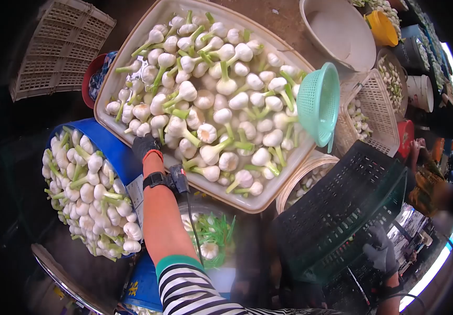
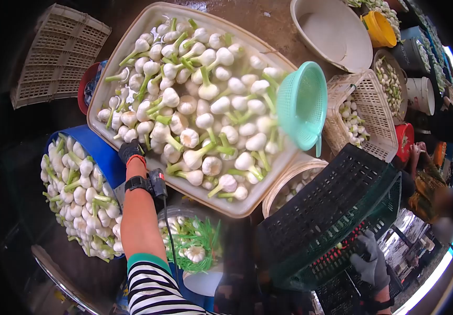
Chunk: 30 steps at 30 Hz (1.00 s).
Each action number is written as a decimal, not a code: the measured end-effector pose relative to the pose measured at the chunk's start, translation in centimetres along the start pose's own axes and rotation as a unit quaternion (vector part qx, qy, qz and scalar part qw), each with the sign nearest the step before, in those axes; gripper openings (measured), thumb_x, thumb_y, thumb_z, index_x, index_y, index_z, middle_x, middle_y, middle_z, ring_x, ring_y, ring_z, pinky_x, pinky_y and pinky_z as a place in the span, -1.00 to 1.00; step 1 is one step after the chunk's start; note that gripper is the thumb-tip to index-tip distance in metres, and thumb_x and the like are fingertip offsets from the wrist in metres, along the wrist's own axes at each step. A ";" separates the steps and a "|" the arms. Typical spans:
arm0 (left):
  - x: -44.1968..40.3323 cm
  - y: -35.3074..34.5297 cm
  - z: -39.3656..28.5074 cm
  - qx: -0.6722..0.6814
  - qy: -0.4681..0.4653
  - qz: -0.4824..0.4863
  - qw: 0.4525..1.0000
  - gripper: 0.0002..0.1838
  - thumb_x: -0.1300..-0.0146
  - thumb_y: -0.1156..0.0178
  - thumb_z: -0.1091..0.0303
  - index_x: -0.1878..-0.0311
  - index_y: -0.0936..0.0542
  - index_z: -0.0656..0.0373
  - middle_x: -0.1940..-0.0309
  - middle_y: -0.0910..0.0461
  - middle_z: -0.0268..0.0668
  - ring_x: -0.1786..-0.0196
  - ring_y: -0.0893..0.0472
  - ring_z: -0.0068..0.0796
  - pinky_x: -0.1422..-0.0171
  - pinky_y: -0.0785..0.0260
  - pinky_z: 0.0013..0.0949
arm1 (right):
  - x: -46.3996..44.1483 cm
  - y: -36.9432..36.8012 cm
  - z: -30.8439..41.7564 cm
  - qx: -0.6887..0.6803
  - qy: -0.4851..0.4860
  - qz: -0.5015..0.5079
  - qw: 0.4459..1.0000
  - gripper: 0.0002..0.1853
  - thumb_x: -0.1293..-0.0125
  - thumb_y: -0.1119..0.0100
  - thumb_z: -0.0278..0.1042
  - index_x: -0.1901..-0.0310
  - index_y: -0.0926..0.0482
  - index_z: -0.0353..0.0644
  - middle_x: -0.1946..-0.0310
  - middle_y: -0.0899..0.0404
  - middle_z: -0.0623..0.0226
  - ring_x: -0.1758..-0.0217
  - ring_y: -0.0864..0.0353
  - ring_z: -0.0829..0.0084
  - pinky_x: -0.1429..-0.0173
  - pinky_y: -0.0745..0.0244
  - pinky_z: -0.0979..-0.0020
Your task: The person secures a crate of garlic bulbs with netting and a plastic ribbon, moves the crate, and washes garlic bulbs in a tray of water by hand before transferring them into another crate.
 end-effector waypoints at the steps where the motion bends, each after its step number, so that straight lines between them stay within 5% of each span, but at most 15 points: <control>1: 0.9 0.4 0.5 0.091 -0.007 0.030 0.995 -0.59 -0.13 -0.21 0.18 0.10 -0.56 0.35 0.33 -0.63 -0.07 0.41 -0.62 -0.33 0.32 -0.45 -0.32 | -0.4 0.5 0.1 -0.073 -0.073 -0.017 0.994 -0.69 -0.14 -0.08 -0.55 0.03 -0.50 -0.34 -0.01 -0.52 0.18 -0.10 -0.45 0.44 -0.24 -0.29 0.36; 2: 1.5 0.5 1.3 0.182 -0.008 0.062 0.981 -0.64 -0.12 -0.24 0.23 0.10 -0.58 0.31 0.39 -0.63 -0.13 0.51 -0.59 -0.43 0.40 -0.44 -0.35 | -0.5 1.5 0.4 -0.050 -0.049 -0.077 0.995 -0.74 -0.18 -0.05 -0.57 0.07 -0.52 -0.36 0.03 -0.55 0.19 -0.05 -0.48 0.46 -0.21 -0.31 0.38; 3: 6.0 0.3 0.3 0.509 -0.031 0.107 0.854 -0.69 -0.13 -0.25 0.40 0.04 -0.57 0.25 0.33 -0.63 -0.22 0.47 -0.58 -0.49 0.40 -0.45 -0.39 | -0.2 2.6 0.7 -0.026 -0.024 -0.135 0.990 -0.79 -0.22 -0.01 -0.59 0.11 -0.54 -0.37 0.08 -0.57 0.21 0.00 -0.50 0.47 -0.18 -0.33 0.39; 5: 14.5 1.8 -2.1 0.578 -0.020 0.136 0.804 -0.62 -0.15 -0.23 0.53 -0.07 -0.51 0.25 0.20 -0.62 -0.18 0.38 -0.61 -0.44 0.32 -0.51 -0.41 | -0.2 3.2 6.5 -0.015 0.048 -0.194 0.980 -0.79 -0.28 0.02 -0.57 0.09 -0.55 -0.37 0.05 -0.58 0.17 -0.02 -0.53 0.39 -0.18 -0.36 0.38; 7: 20.8 2.0 -3.2 0.566 -0.034 0.156 0.809 -0.69 -0.15 -0.20 0.60 0.00 -0.54 0.33 0.28 -0.63 -0.20 0.37 -0.61 -0.45 0.28 -0.50 -0.40 | -0.7 2.3 11.8 -0.062 0.135 -0.175 0.973 -0.74 -0.27 0.05 -0.58 0.04 -0.54 -0.39 -0.03 -0.55 0.12 -0.08 -0.53 0.31 -0.20 -0.37 0.33; 12: 31.0 1.0 -4.7 0.511 -0.118 0.224 0.822 -0.79 -0.09 -0.25 0.59 0.17 -0.60 0.38 0.38 -0.62 -0.25 0.37 -0.59 -0.50 0.18 -0.46 -0.42 | -5.9 -6.1 22.3 -0.143 0.277 0.090 0.946 -0.41 -0.19 -0.11 -0.48 -0.29 -0.27 -0.28 -0.20 -0.38 0.15 -0.08 -0.52 0.34 -0.07 -0.46 0.40; 15: 34.4 1.2 -4.9 0.488 -0.206 0.236 0.814 -0.76 -0.08 -0.28 0.62 0.14 -0.59 0.35 0.26 -0.62 -0.29 0.24 -0.57 -0.56 0.10 -0.46 -0.46 | -8.4 -11.6 24.6 -0.108 0.395 0.050 0.911 -0.46 -0.24 -0.17 -0.38 -0.25 -0.31 -0.24 -0.08 -0.46 0.18 0.13 -0.58 0.38 0.06 -0.49 0.39; 17: 35.5 1.4 -4.7 0.483 -0.165 0.263 0.819 -0.78 -0.12 -0.28 0.57 0.13 -0.60 0.33 0.27 -0.63 -0.31 0.24 -0.56 -0.60 0.10 -0.45 -0.48 | -8.6 -13.3 25.1 -0.006 0.516 -0.035 0.856 -0.57 -0.27 -0.13 -0.39 -0.18 -0.41 -0.24 0.03 -0.53 0.22 0.20 -0.57 0.44 0.11 -0.49 0.42; 20: 35.0 1.3 -3.4 0.512 -0.012 0.300 0.804 -0.84 -0.20 -0.23 0.41 0.22 -0.57 0.29 0.51 -0.56 -0.32 0.50 -0.53 -0.55 0.39 -0.42 -0.45 | -9.3 -14.7 23.0 -0.249 0.354 0.100 0.896 -0.71 -0.31 -0.02 -0.44 -0.05 -0.51 -0.24 0.18 -0.57 0.28 0.39 -0.50 0.56 0.30 -0.45 0.50; 22: 34.9 0.2 -2.1 0.559 0.047 0.302 0.771 -0.84 -0.19 -0.24 0.42 0.21 -0.55 0.26 0.58 -0.49 -0.35 0.61 -0.44 -0.58 0.57 -0.28 -0.53 | -9.4 -13.2 22.2 -0.166 0.433 0.095 0.881 -0.71 -0.28 0.02 -0.50 -0.03 -0.52 -0.24 0.18 -0.57 0.29 0.46 -0.46 0.64 0.41 -0.37 0.55; 25: 34.6 -0.8 0.2 0.537 0.096 0.290 0.786 -0.80 -0.20 -0.22 0.45 0.11 -0.53 0.25 0.59 -0.47 -0.37 0.65 -0.40 -0.61 0.61 -0.22 -0.57 | -8.8 -11.5 21.0 -0.320 0.253 0.174 0.896 -0.65 -0.21 0.07 -0.56 -0.04 -0.51 -0.27 0.19 -0.58 0.29 0.53 -0.41 0.72 0.51 -0.28 0.62; 27: 34.4 -1.4 1.7 0.514 0.091 0.276 0.807 -0.69 -0.20 -0.21 0.48 -0.02 -0.48 0.25 0.52 -0.48 -0.35 0.62 -0.41 -0.60 0.59 -0.26 -0.55 | -8.7 -10.5 19.2 -0.517 0.092 0.199 0.827 -0.65 -0.22 0.06 -0.53 -0.05 -0.50 -0.30 0.19 -0.58 0.31 0.51 -0.41 0.71 0.47 -0.31 0.63; 29: 34.7 -1.2 1.7 0.490 0.035 0.271 0.828 -0.54 -0.19 -0.20 0.52 -0.17 -0.39 0.26 0.39 -0.52 -0.27 0.55 -0.46 -0.58 0.53 -0.35 -0.52 | -8.7 -8.8 18.3 -0.327 0.208 0.056 0.920 -0.68 -0.34 0.03 -0.38 -0.06 -0.49 -0.33 0.21 -0.57 0.38 0.47 -0.42 0.72 0.39 -0.35 0.64; 30: 35.8 -0.8 0.7 0.495 -0.035 0.259 0.828 -0.34 -0.16 -0.19 0.57 -0.34 -0.20 0.25 0.09 -0.47 -0.14 0.30 -0.57 -0.47 0.31 -0.49 -0.46 | -8.6 -8.5 18.2 -0.284 0.255 0.007 0.924 -0.68 -0.36 0.01 -0.34 -0.06 -0.49 -0.33 0.22 -0.56 0.40 0.46 -0.42 0.73 0.37 -0.36 0.65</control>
Point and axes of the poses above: each hand's wrist, its own x-axis away from the middle knuckle, its own y-axis out of the back of the hand, z = x × y, the point moved 5 cm from there along -x, towards the middle knuckle
